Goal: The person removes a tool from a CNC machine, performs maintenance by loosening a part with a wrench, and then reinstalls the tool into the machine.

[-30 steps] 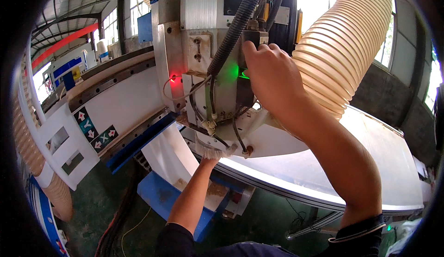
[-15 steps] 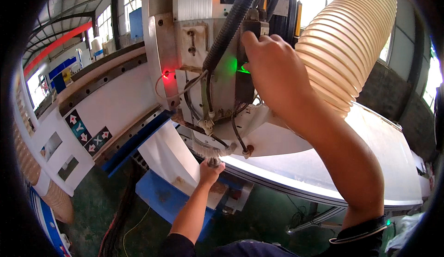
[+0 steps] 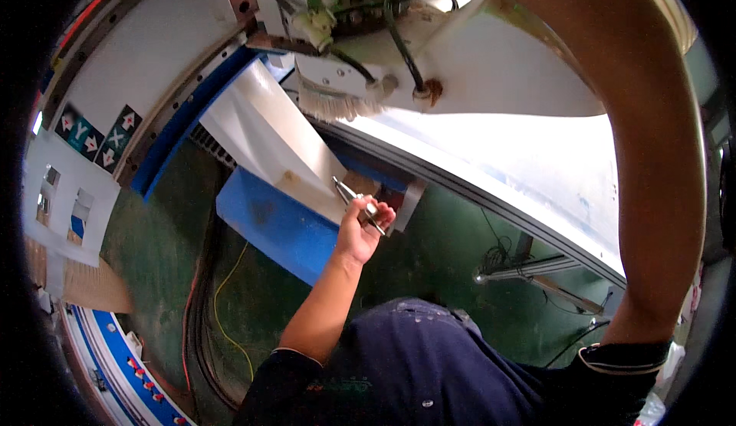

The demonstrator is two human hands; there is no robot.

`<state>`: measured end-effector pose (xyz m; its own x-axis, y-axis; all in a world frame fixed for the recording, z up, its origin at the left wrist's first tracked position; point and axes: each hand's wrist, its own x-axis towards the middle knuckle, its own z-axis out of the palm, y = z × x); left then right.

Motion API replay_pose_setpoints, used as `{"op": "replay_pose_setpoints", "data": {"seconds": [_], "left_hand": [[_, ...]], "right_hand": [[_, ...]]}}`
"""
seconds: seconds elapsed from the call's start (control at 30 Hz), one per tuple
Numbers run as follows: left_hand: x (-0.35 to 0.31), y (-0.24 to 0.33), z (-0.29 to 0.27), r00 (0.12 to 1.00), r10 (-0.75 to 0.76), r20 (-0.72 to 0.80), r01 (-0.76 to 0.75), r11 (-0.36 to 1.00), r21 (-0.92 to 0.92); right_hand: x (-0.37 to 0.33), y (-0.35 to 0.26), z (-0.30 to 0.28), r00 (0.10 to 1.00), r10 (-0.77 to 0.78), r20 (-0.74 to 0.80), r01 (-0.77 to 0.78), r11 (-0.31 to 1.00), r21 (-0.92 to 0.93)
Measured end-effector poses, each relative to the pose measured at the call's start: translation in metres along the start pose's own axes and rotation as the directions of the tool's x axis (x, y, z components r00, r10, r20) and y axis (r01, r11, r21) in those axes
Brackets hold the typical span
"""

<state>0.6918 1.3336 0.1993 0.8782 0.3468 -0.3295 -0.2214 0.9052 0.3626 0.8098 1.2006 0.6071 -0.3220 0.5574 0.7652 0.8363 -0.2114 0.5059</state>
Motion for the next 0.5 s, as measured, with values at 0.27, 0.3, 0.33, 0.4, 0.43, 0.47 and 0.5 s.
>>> {"op": "replay_pose_setpoints", "data": {"seconds": [0.27, 0.3, 0.33, 0.4, 0.43, 0.47, 0.5], "left_hand": [[-0.031, -0.017, 0.050, 0.983, -0.175, 0.051, 0.182, 0.959, -0.217], [-0.045, -0.007, 0.043, 0.992, -0.121, 0.025, 0.123, 0.962, -0.242], [-0.052, -0.006, 0.044, 0.992, -0.110, 0.054, 0.120, 0.960, -0.254], [-0.053, -0.014, 0.055, 0.986, -0.147, 0.085, 0.165, 0.940, -0.298], [-0.056, -0.018, 0.060, 0.986, -0.152, 0.068, 0.165, 0.937, -0.306], [-0.057, -0.019, 0.068, 0.986, -0.152, 0.071, 0.166, 0.939, -0.301], [-0.061, -0.018, 0.073, 0.987, -0.140, 0.076, 0.156, 0.941, -0.300]], "right_hand": [[-0.080, -0.046, -0.040, 1.000, -0.018, 0.011, 0.017, 0.998, 0.061], [-0.083, -0.058, -0.025, 1.000, -0.010, -0.014, 0.012, 0.991, 0.131], [-0.091, -0.065, -0.021, 1.000, 0.014, 0.000, -0.014, 0.987, 0.158], [-0.114, -0.070, -0.022, 0.995, 0.085, 0.050, -0.093, 0.979, 0.179], [-0.127, -0.074, -0.021, 0.988, 0.132, 0.086, -0.147, 0.969, 0.201], [-0.138, -0.077, -0.018, 0.976, 0.182, 0.122, -0.206, 0.952, 0.227], [-0.149, -0.082, -0.017, 0.957, 0.233, 0.171, -0.272, 0.927, 0.258]]}}
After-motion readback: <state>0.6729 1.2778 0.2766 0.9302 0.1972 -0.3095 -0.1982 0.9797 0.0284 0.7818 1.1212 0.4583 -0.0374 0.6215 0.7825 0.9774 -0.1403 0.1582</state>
